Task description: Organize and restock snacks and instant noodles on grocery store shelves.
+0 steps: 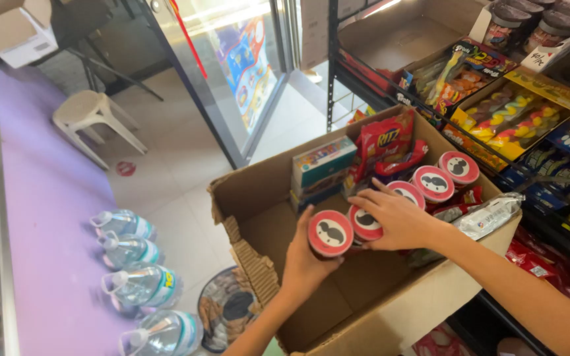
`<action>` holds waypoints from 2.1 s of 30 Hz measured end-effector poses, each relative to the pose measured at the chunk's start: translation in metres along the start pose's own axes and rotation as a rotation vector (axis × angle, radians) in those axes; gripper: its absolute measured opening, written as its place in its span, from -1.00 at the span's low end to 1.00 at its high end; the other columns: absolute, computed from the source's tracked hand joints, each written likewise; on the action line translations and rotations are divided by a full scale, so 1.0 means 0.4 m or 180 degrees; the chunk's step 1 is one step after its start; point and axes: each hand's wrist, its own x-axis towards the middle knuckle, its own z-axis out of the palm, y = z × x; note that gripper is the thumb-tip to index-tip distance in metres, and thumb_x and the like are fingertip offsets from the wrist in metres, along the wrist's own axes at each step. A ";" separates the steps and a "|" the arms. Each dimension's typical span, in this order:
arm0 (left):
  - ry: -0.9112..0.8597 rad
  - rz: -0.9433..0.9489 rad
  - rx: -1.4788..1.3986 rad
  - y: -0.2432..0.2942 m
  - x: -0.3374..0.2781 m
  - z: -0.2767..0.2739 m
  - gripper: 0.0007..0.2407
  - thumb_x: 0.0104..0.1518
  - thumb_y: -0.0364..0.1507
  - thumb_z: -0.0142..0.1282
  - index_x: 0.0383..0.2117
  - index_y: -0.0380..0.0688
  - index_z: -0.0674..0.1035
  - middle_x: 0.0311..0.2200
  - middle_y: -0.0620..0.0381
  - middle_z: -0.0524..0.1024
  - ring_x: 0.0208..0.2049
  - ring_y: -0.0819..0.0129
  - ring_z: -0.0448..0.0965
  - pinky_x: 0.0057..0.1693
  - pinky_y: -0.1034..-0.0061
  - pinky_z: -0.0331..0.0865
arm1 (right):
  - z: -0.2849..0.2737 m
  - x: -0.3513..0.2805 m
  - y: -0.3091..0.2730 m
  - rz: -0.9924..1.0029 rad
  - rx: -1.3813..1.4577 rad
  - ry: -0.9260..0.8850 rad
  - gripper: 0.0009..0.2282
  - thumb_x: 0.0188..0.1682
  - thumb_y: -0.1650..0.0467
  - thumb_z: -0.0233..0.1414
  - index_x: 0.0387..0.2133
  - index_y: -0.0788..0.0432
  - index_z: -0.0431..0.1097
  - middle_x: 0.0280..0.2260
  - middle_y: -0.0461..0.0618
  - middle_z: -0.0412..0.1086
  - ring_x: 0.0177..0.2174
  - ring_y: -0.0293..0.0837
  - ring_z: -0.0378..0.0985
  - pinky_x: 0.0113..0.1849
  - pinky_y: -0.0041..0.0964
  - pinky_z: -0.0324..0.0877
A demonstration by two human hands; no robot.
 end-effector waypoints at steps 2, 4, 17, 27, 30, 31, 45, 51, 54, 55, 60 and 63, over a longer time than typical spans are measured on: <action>0.0044 -0.0078 0.0023 -0.001 0.004 0.004 -0.11 -0.29 -0.55 0.47 0.32 -0.14 0.21 -0.01 -0.05 0.59 0.04 0.12 0.65 0.14 0.37 0.51 | 0.019 0.001 0.009 -0.0015 0.0008 0.0096 -0.19 -0.46 0.19 0.37 0.11 0.23 0.21 0.01 0.19 0.32 0.07 0.29 0.34 0.23 0.12 0.03; 0.0087 -0.0166 0.0041 -0.014 -0.001 0.008 -0.17 -0.28 -0.55 0.48 0.28 -0.14 0.29 -0.06 -0.04 0.62 0.00 0.16 0.69 0.12 0.40 0.53 | 0.033 -0.001 0.012 -0.0027 0.0021 0.0184 -0.21 -0.48 0.19 0.37 0.07 0.23 0.23 0.00 0.19 0.34 0.08 0.30 0.34 0.22 0.08 0.07; -0.0335 -0.0329 -0.0374 -0.069 -0.012 0.013 0.06 -0.36 -0.59 0.50 0.39 -0.10 -0.01 0.10 -0.02 0.50 0.15 0.20 0.55 0.25 0.37 0.41 | -0.081 -0.026 0.044 0.0737 -0.0297 -0.0798 0.22 -0.61 0.22 0.50 0.38 0.14 -0.17 0.32 0.17 0.00 0.28 0.18 0.03 0.28 0.16 -0.24; -0.0222 0.0085 -0.0173 -0.182 -0.021 0.040 -0.17 -0.23 -0.63 0.50 0.30 -0.09 0.28 0.11 -0.04 0.56 0.18 0.15 0.60 0.27 0.36 0.47 | -0.022 -0.068 0.143 0.1032 -0.0256 -0.0462 -0.06 -0.47 0.35 0.41 0.30 0.07 0.08 0.19 0.05 0.17 0.21 0.14 0.22 0.31 0.13 -0.11; -0.0486 -0.0384 -0.0547 -0.120 -0.012 0.016 0.10 -0.37 -0.60 0.46 0.41 -0.10 -0.10 0.20 -0.07 0.38 0.23 0.16 0.45 0.31 0.35 0.34 | -0.044 -0.063 0.120 0.1028 -0.0360 -0.0599 0.04 -0.49 0.31 0.46 0.35 0.11 0.00 0.26 0.09 0.11 0.21 0.22 0.14 0.28 0.20 -0.18; -0.0501 -0.0370 -0.0552 -0.101 -0.015 -0.002 0.10 -0.37 -0.60 0.46 0.41 -0.10 -0.10 0.20 -0.07 0.38 0.23 0.16 0.45 0.31 0.35 0.34 | -0.054 -0.068 0.114 0.1044 -0.0369 -0.0589 0.04 -0.49 0.31 0.46 0.35 0.11 0.00 0.26 0.09 0.11 0.21 0.22 0.14 0.28 0.20 -0.18; -0.0864 0.0581 -0.0601 0.220 0.373 0.181 -0.82 0.30 -0.39 0.11 -0.35 -0.30 0.59 -0.64 0.03 0.46 -0.59 0.40 0.38 -0.40 0.38 0.28 | -0.206 -0.253 0.150 0.1599 0.0221 0.2601 -0.87 -0.01 0.50 0.18 -0.21 0.26 0.53 -0.29 0.05 0.57 -0.27 -0.12 0.64 -0.20 -0.29 0.47; -0.1824 0.1257 -0.1212 0.305 0.416 0.542 -0.87 0.50 -0.51 -0.18 0.02 -0.18 0.46 -0.55 0.01 0.49 -0.55 0.27 0.54 -0.31 0.34 0.39 | -0.323 -0.391 0.136 0.2175 -0.0026 0.2291 -0.85 -0.07 0.44 0.18 -0.27 0.26 0.54 -0.38 0.08 0.57 -0.41 -0.10 0.64 -0.37 -0.24 0.46; -0.2297 0.1457 -0.1843 0.370 0.424 0.723 -0.65 0.39 -0.66 -0.30 0.28 -0.12 0.26 -0.24 -0.13 0.47 -0.43 0.14 0.61 -0.22 0.32 0.53 | -0.361 -0.491 0.146 0.2804 -0.0145 0.2252 -0.72 -0.11 0.43 0.18 -0.12 0.26 0.49 -0.43 0.12 0.54 -0.48 -0.07 0.63 -0.37 -0.22 0.48; -0.2397 0.1487 -0.1908 0.394 0.418 0.774 -0.65 0.39 -0.66 -0.30 0.28 -0.12 0.26 -0.24 -0.13 0.47 -0.43 0.14 0.61 -0.22 0.32 0.53 | -0.380 -0.532 0.149 0.2900 -0.0213 0.2290 -0.72 -0.11 0.43 0.18 -0.12 0.26 0.49 -0.43 0.12 0.54 -0.48 -0.07 0.63 -0.37 -0.22 0.48; -0.2646 0.1475 -0.2170 0.429 0.357 1.081 -0.41 0.06 -0.80 -0.22 0.29 -0.10 0.14 -0.02 -0.17 0.44 -0.32 -0.02 0.70 -0.17 0.28 0.56 | -0.365 -0.832 0.237 0.3105 -0.0790 0.2531 -0.81 -0.04 0.45 0.14 -0.17 0.24 0.51 -0.35 0.09 0.57 -0.40 -0.17 0.64 -0.33 -0.27 0.50; -0.2652 0.1864 -0.1855 0.403 0.317 1.315 -0.53 0.09 -0.78 -0.20 0.18 -0.16 0.27 -0.20 -0.22 0.56 -0.15 -0.09 0.70 -0.08 0.18 0.55 | -0.341 -1.010 0.325 0.3754 -0.0848 0.2686 -0.86 -0.03 0.44 0.17 -0.24 0.25 0.54 -0.47 0.15 0.55 -0.48 -0.15 0.61 -0.34 -0.27 0.49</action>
